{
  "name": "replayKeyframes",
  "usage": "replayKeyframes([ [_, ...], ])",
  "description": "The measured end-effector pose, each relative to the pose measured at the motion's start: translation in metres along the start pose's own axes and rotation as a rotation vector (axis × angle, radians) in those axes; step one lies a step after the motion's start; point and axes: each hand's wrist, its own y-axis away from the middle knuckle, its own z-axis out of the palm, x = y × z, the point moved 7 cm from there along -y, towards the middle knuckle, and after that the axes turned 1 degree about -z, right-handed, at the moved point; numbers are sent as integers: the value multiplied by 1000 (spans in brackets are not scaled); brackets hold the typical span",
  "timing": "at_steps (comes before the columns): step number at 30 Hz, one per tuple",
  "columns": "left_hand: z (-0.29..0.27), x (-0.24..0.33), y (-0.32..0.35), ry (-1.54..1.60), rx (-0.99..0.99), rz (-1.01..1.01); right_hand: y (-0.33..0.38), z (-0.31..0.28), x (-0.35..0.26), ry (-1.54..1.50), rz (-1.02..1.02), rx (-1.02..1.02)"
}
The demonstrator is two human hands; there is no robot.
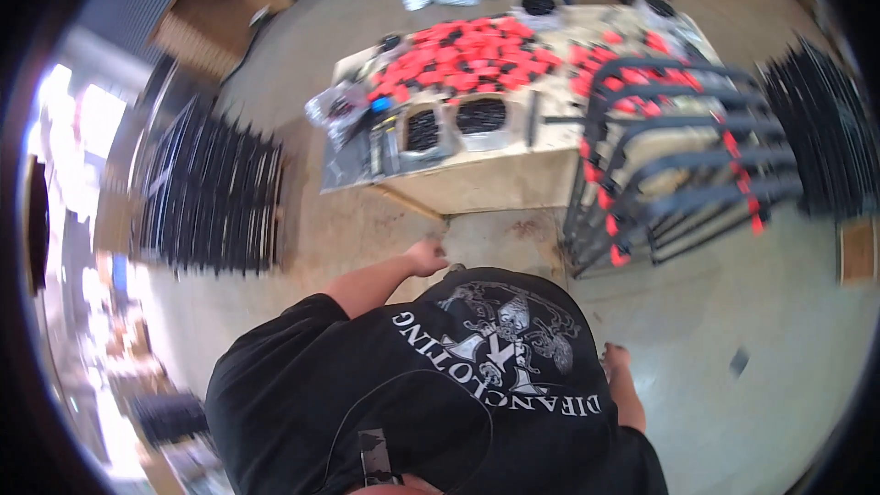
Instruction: Assembling and organizing black metal frame components using bolts and plastic caps in a warehouse setting.
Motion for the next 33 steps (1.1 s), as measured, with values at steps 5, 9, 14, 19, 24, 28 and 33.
replayKeyframes([
  [5,103,-320,116,-346,-328,-471,-152,38,-210,758,-602,15],
  [9,126,-378,192,194,-130,-780,-109,28,-371,-317,173,-168],
  [14,165,-419,189,740,92,-705,-115,131,-567,962,-497,-300],
  [19,122,-446,241,1002,349,-801,-93,271,-810,784,-641,-422],
  [24,178,-539,285,1277,470,-1055,29,382,-1021,375,-729,-508],
  [28,218,-574,317,1555,497,-1203,76,447,-1125,450,-1021,-597],
  [33,224,-586,335,1136,399,-1096,74,544,-1212,410,-1052,-737],
])
